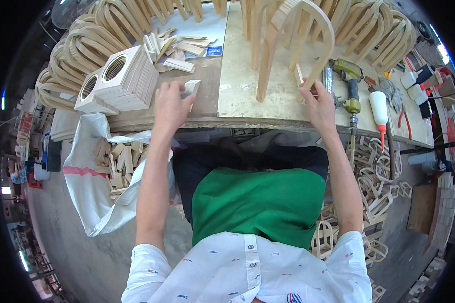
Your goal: The person assembles a wooden chair frame by applying glue to small wooden blocks and attaching them to the chair legs using a pneumatic nail gun. The person handles curved wooden chair frames, small rectangular wooden blocks, and a circular wooden piece, securing them together to form a complete chair structure.
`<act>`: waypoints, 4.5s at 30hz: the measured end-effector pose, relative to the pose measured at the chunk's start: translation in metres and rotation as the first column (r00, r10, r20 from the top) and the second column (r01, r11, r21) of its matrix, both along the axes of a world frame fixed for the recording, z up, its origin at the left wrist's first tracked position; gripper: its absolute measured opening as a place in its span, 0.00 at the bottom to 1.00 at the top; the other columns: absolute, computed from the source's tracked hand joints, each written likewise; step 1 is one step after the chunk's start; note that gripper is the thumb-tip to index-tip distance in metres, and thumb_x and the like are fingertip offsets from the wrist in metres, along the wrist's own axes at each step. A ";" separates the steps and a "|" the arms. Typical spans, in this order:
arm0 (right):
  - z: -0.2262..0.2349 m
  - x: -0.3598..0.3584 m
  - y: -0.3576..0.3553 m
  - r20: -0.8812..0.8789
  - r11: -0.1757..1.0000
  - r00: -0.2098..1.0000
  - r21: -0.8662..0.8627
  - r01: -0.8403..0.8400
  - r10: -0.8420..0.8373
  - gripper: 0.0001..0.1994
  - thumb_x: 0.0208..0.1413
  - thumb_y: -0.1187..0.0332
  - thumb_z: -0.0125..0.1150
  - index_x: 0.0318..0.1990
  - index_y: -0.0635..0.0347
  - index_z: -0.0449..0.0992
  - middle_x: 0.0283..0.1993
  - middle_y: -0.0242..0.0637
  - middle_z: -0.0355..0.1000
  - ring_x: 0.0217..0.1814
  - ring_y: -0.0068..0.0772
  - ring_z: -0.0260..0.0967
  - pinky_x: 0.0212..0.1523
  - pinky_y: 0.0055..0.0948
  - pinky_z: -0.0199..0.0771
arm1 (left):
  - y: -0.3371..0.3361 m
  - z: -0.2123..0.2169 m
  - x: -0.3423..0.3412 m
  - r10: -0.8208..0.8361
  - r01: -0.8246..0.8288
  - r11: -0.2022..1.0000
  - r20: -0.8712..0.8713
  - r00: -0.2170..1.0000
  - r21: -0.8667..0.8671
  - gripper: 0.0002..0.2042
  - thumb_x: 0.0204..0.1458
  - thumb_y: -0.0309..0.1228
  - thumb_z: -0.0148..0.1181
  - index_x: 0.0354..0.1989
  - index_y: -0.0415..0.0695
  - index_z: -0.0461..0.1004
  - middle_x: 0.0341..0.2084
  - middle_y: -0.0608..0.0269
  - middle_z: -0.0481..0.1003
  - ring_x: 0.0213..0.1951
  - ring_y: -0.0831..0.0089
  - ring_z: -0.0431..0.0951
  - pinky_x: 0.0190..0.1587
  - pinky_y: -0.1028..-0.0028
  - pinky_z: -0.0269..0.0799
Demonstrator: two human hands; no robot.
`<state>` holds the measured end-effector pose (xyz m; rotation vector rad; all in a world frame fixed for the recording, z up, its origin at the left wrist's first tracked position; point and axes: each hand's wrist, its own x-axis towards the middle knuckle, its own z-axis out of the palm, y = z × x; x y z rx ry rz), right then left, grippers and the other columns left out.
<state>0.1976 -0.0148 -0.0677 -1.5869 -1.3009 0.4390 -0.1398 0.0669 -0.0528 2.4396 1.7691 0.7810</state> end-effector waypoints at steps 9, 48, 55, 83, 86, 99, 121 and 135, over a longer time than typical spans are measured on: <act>0.010 -0.031 -0.065 0.168 0.988 0.985 0.153 0.015 -0.041 0.13 0.51 0.78 0.60 0.46 0.66 0.73 0.41 0.45 0.72 0.35 0.34 0.70 0.35 0.31 0.71 | -0.012 0.027 0.004 0.005 0.021 0.969 0.103 0.995 -0.245 0.13 0.44 0.32 0.66 0.33 0.36 0.73 0.28 0.53 0.77 0.32 0.63 0.77 0.37 0.67 0.71; -0.007 -0.009 -0.006 0.679 0.993 0.732 0.036 -0.114 0.060 0.05 0.46 0.75 0.56 0.31 0.63 0.77 0.31 0.45 0.73 0.41 0.46 0.75 0.36 0.42 0.77 | -0.004 -0.015 0.137 -0.360 0.695 0.591 0.638 0.681 -0.409 0.14 0.45 0.18 0.63 0.43 0.37 0.76 0.31 0.68 0.75 0.33 0.80 0.72 0.40 0.77 0.70; -0.011 -0.008 -0.004 0.666 0.991 0.744 0.054 -0.120 0.054 0.07 0.44 0.76 0.57 0.33 0.62 0.77 0.34 0.44 0.72 0.41 0.46 0.74 0.37 0.42 0.76 | 0.003 -0.008 0.143 -0.391 0.686 0.554 0.580 0.714 -0.471 0.18 0.45 0.19 0.66 0.47 0.37 0.75 0.34 0.70 0.74 0.35 0.81 0.69 0.42 0.78 0.67; -0.029 -0.008 -0.003 0.577 0.948 0.817 0.263 -0.182 -0.004 0.11 0.44 0.80 0.56 0.39 0.64 0.76 0.41 0.42 0.72 0.43 0.46 0.72 0.41 0.37 0.75 | 0.023 -0.009 0.147 -0.425 0.799 0.376 0.678 0.599 -0.470 0.06 0.43 0.16 0.66 0.30 0.38 0.77 0.38 0.68 0.73 0.47 0.75 0.75 0.45 0.76 0.70; -0.024 -0.008 -0.006 0.520 0.942 0.854 0.279 -0.186 0.015 0.10 0.49 0.78 0.58 0.40 0.65 0.76 0.40 0.43 0.73 0.42 0.43 0.73 0.40 0.34 0.75 | 0.025 -0.012 0.147 -0.430 0.792 0.386 0.667 0.608 -0.473 0.08 0.44 0.16 0.66 0.34 0.38 0.79 0.37 0.70 0.72 0.43 0.78 0.74 0.43 0.77 0.70; 0.028 0.160 0.015 0.322 0.775 0.909 -0.490 0.399 -0.264 0.17 0.52 0.62 0.64 0.41 0.71 0.76 0.37 0.45 0.76 0.33 0.32 0.74 0.37 0.30 0.71 | 0.022 -0.008 0.150 -0.469 0.761 0.404 0.599 0.649 -0.508 0.16 0.46 0.18 0.66 0.44 0.43 0.79 0.35 0.73 0.71 0.37 0.83 0.71 0.39 0.80 0.68; -0.027 0.204 0.034 0.175 0.940 0.962 -0.235 0.247 -0.209 0.29 0.47 0.61 0.65 0.52 0.72 0.66 0.49 0.55 0.69 0.52 0.48 0.66 0.55 0.37 0.63 | 0.026 -0.020 0.137 -0.684 0.886 0.405 0.568 0.458 -0.227 0.19 0.40 0.27 0.66 0.45 0.43 0.78 0.22 0.56 0.73 0.26 0.64 0.73 0.32 0.66 0.68; -0.018 0.173 0.025 0.202 0.934 0.924 -0.089 0.346 -0.324 0.28 0.43 0.56 0.67 0.49 0.68 0.73 0.46 0.49 0.75 0.47 0.44 0.73 0.48 0.38 0.70 | 0.037 -0.033 0.140 -0.703 0.901 0.355 0.563 0.434 -0.252 0.17 0.44 0.26 0.65 0.45 0.43 0.78 0.28 0.55 0.72 0.30 0.62 0.72 0.36 0.66 0.69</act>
